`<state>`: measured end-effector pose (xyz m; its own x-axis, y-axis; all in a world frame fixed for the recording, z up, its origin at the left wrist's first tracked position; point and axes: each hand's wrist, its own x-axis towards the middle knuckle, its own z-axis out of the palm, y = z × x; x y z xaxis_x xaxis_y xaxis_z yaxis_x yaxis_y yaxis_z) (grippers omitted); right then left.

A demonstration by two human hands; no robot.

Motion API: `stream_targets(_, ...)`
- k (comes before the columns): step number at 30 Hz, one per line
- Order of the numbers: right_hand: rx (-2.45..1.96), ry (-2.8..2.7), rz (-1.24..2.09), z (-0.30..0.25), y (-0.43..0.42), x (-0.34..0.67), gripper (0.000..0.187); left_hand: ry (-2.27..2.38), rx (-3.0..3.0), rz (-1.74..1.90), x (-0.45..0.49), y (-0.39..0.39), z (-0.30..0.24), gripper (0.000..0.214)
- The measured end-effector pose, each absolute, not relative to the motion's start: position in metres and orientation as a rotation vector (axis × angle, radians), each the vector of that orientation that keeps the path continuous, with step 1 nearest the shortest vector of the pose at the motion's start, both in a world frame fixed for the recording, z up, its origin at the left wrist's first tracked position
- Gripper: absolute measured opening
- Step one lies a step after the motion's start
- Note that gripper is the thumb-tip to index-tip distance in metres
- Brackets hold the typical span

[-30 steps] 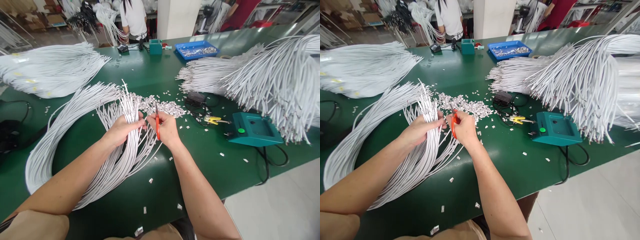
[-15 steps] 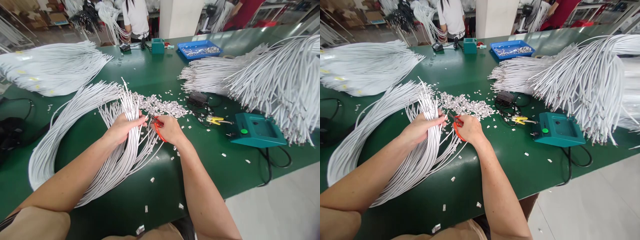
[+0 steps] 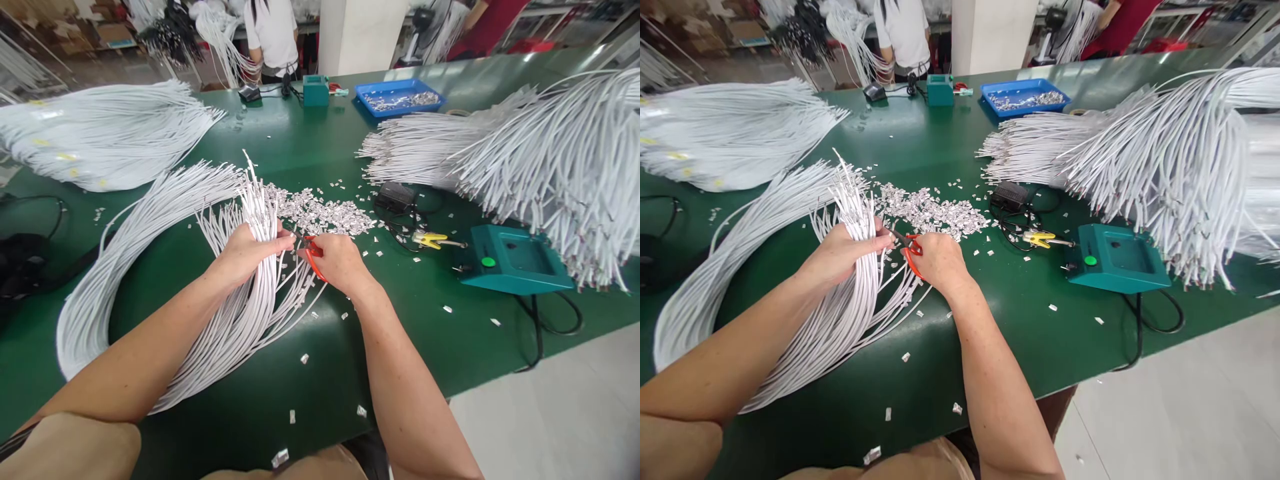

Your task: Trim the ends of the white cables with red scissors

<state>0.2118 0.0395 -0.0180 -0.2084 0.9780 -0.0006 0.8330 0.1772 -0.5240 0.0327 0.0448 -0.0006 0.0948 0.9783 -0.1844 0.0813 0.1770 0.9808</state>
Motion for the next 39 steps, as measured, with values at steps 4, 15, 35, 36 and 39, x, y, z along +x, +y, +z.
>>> stream_targets(4,-1.709,-2.114,0.621,-0.019,0.04,0.215,0.032,1.25,1.22,0.973,0.033,0.044,-0.001,0.029)
stream_targets(15,-1.173,-1.144,1.268,-0.013,0.039,0.203,0.013,1.295,1.369,0.935,0.032,0.043,-0.003,0.027)
stream_targets(35,-1.04,-0.907,1.38,-0.018,0.04,0.194,0.01,1.294,1.426,0.971,0.031,0.044,-0.009,0.021)
stream_targets(36,-1.038,-0.912,1.374,-0.017,0.039,0.194,0.01,1.298,1.43,0.974,0.031,0.044,-0.01,0.021)
stream_targets(39,-1.069,-0.909,1.359,-0.016,0.038,0.192,0.01,1.31,1.448,0.975,0.031,0.044,-0.011,0.023)
